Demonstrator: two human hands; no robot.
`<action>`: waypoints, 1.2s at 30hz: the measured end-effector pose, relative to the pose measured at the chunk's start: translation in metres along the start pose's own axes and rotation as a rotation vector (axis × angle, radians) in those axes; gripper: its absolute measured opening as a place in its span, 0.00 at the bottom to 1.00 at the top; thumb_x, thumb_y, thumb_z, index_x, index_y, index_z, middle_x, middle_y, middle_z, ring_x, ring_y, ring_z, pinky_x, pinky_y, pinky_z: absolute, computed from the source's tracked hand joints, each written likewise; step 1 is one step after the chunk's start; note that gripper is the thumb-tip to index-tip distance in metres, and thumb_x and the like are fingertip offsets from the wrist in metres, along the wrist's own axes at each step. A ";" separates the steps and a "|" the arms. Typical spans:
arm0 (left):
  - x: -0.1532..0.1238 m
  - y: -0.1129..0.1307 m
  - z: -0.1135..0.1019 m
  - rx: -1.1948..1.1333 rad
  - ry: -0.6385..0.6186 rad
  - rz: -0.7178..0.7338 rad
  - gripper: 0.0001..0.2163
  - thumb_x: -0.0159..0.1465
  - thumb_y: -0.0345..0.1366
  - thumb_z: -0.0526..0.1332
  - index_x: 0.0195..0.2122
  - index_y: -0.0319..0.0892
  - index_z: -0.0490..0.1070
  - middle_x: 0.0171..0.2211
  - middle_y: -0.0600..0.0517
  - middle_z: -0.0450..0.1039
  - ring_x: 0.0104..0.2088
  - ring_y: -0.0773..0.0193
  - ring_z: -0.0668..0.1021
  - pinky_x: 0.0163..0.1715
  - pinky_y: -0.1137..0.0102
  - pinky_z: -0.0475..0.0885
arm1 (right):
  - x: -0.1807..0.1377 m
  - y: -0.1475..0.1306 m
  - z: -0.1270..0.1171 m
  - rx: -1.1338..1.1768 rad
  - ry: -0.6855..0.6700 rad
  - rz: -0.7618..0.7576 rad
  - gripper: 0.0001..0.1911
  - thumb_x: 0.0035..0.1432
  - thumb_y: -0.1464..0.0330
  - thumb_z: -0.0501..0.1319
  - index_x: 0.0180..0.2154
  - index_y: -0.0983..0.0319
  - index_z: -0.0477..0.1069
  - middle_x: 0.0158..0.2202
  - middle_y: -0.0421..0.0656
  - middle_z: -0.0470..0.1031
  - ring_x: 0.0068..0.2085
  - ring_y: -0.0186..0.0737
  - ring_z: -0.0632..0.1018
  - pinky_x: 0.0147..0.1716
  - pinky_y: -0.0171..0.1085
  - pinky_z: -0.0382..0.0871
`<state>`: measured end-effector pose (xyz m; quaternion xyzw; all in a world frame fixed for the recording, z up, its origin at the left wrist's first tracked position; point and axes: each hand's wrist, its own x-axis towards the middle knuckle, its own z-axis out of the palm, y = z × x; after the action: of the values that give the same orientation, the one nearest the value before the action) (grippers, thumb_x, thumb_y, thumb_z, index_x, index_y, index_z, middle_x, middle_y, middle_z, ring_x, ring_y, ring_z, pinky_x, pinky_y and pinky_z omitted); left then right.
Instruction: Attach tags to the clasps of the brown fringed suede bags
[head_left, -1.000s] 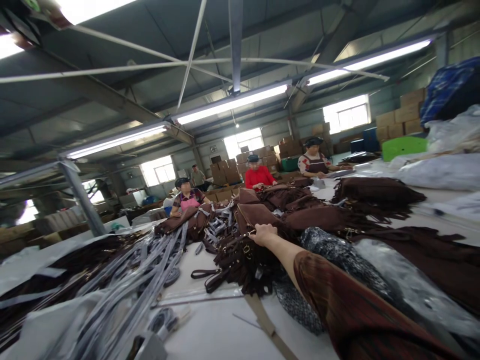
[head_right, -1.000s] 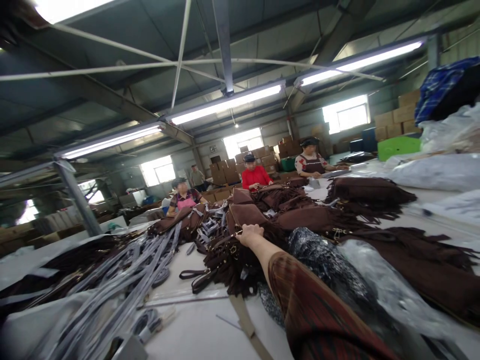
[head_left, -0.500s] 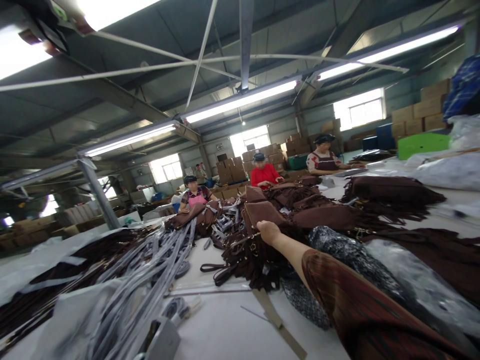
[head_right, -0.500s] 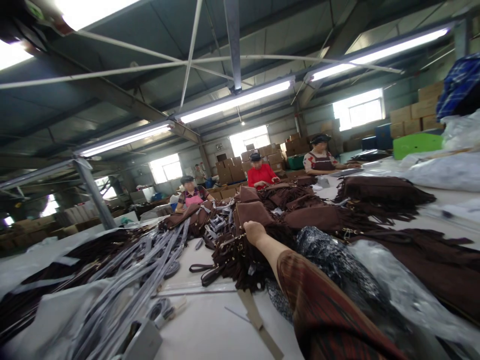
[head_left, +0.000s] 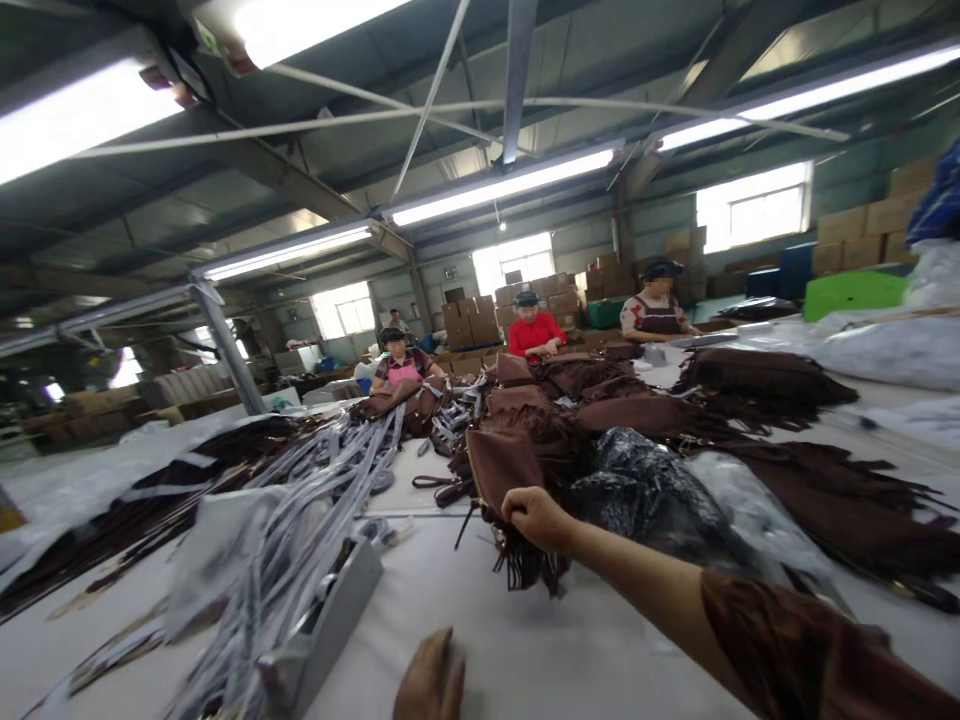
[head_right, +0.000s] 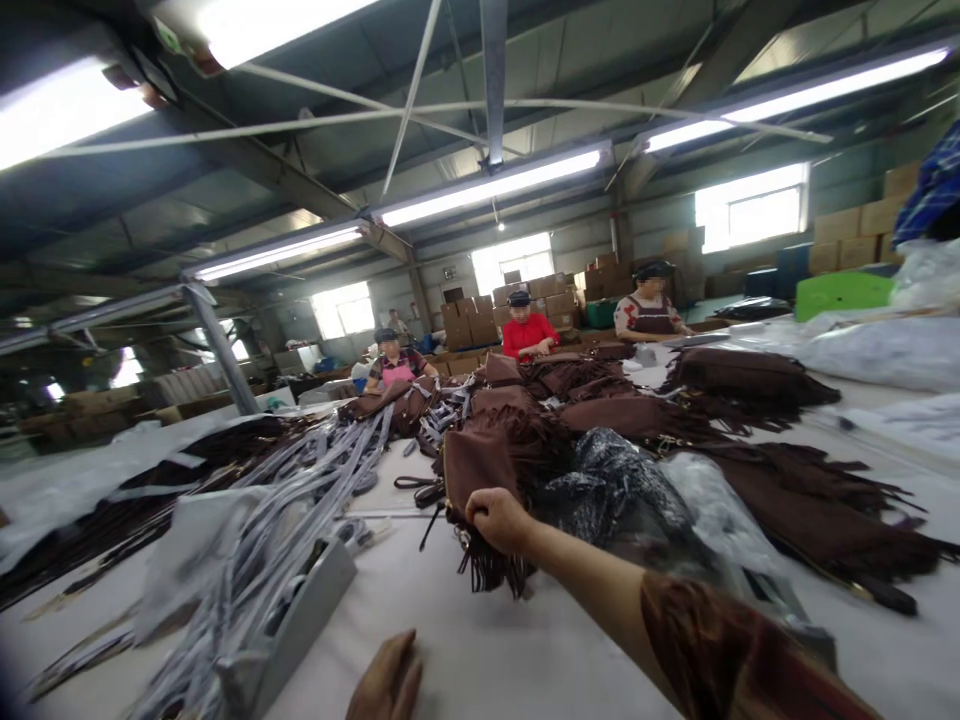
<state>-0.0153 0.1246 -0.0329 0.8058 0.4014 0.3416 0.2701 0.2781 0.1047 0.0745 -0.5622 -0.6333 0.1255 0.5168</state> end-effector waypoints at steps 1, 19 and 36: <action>-0.002 0.005 0.001 -0.060 0.003 -0.024 0.21 0.58 0.54 0.61 0.44 0.45 0.78 0.48 0.42 0.77 0.51 0.48 0.76 0.56 0.58 0.71 | -0.017 -0.006 0.005 0.053 -0.020 0.020 0.13 0.43 0.80 0.51 0.23 0.64 0.73 0.22 0.37 0.73 0.27 0.31 0.71 0.28 0.28 0.62; -0.030 0.092 0.045 -0.380 0.032 -0.303 0.25 0.49 0.44 0.69 0.46 0.36 0.73 0.50 0.38 0.73 0.52 0.48 0.74 0.50 0.61 0.70 | -0.147 -0.041 0.011 0.078 -0.061 0.244 0.14 0.40 0.81 0.51 0.23 0.62 0.73 0.24 0.38 0.74 0.29 0.34 0.74 0.31 0.30 0.65; -0.040 0.104 0.048 -0.736 -0.424 -0.514 0.18 0.49 0.48 0.69 0.26 0.38 0.68 0.17 0.58 0.62 0.18 0.73 0.64 0.19 0.75 0.56 | -0.233 -0.051 0.015 -0.399 -0.037 0.210 0.35 0.47 0.73 0.60 0.59 0.62 0.64 0.60 0.53 0.62 0.60 0.55 0.63 0.60 0.51 0.57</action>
<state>0.0522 0.0278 -0.0022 0.5837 0.3761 0.2117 0.6877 0.1978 -0.1027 -0.0135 -0.7138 -0.5929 0.0610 0.3678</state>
